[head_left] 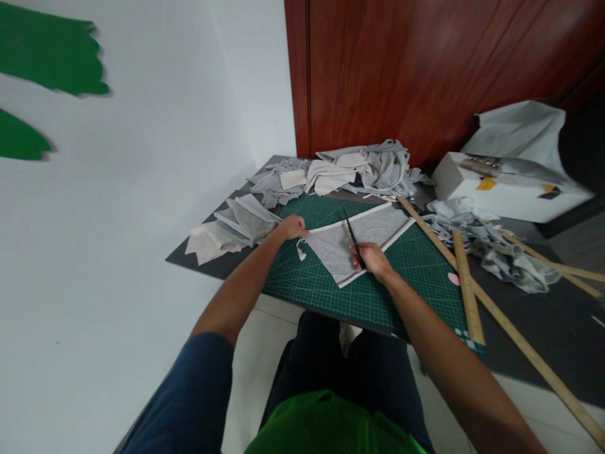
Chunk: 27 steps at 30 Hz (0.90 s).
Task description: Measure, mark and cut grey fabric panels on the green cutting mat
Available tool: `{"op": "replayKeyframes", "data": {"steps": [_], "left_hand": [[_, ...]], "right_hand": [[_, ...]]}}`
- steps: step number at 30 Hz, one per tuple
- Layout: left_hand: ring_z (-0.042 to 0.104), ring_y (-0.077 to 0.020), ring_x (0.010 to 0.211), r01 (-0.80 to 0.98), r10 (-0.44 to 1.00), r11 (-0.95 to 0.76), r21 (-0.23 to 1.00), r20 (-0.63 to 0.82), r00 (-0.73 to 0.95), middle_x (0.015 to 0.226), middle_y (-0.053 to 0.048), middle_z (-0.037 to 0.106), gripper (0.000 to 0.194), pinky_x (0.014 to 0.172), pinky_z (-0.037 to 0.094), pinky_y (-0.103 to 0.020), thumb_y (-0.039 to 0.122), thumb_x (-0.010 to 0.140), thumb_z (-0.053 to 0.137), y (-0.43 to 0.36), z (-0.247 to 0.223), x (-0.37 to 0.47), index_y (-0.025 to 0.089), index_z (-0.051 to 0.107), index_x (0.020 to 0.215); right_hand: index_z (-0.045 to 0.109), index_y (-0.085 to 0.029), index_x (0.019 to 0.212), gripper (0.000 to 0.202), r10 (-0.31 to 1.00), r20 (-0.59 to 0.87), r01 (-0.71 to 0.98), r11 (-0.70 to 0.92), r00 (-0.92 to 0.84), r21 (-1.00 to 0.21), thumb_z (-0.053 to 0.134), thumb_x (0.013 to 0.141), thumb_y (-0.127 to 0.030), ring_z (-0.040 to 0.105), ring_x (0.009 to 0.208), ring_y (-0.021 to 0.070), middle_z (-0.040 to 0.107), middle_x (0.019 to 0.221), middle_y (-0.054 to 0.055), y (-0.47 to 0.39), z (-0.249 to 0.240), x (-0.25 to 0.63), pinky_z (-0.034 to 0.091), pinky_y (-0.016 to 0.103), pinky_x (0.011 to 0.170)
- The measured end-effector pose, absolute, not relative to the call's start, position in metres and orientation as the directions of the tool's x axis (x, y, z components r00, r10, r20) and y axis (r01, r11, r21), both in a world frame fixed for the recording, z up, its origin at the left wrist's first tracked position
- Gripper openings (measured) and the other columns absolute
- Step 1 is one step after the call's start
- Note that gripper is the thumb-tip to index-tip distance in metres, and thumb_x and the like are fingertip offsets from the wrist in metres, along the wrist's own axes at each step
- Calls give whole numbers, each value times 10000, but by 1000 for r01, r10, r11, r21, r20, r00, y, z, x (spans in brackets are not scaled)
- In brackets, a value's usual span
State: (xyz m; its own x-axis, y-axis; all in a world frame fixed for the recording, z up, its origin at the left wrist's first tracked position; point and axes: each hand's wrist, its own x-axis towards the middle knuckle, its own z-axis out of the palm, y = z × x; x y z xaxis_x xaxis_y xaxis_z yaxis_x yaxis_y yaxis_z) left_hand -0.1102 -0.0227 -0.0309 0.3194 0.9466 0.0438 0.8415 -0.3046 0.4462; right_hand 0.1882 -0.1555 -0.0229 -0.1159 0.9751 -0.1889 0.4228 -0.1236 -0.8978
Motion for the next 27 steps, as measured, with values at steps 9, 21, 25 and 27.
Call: {"op": "replayKeyframes", "data": {"steps": [9,21,25,27], "left_hand": [[696,-172,890,618,761,-638,460,256,596,858,-56,774,268,938,525,-305,69,746,546,-18,-40,-116,186,786,720],[689,-234,1097,700,816,-574,424,222,534,1096,-64,773,239,1097,467,-384,179,730,765,-34,-40,-135,228,840,951],[680,-235,1134,699,817,-569,434,208,537,1170,-59,756,318,1130,463,-390,129,710,740,-37,-42,-140,242,843,990],[678,-236,1140,701,822,-563,438,207,531,1164,-57,756,344,1134,464,-398,114,702,728,-37,-43,-140,245,842,1000]], "right_hand": [[616,-196,619,373,973,-199,433,-130,-118,-892,569,869,-469,567,436,138,646,533,33,-153,-24,189,359,264,474],[591,-191,673,292,941,-284,359,-205,-183,-911,591,863,-412,515,391,113,622,536,17,-158,-17,189,259,252,395],[615,-175,755,289,833,-408,301,-307,-374,-903,599,877,-436,516,371,105,626,559,12,-177,-6,180,146,235,355],[616,-169,754,315,773,-458,298,-356,-438,-886,616,878,-459,504,354,98,622,550,12,-187,-2,171,124,227,346]]}}
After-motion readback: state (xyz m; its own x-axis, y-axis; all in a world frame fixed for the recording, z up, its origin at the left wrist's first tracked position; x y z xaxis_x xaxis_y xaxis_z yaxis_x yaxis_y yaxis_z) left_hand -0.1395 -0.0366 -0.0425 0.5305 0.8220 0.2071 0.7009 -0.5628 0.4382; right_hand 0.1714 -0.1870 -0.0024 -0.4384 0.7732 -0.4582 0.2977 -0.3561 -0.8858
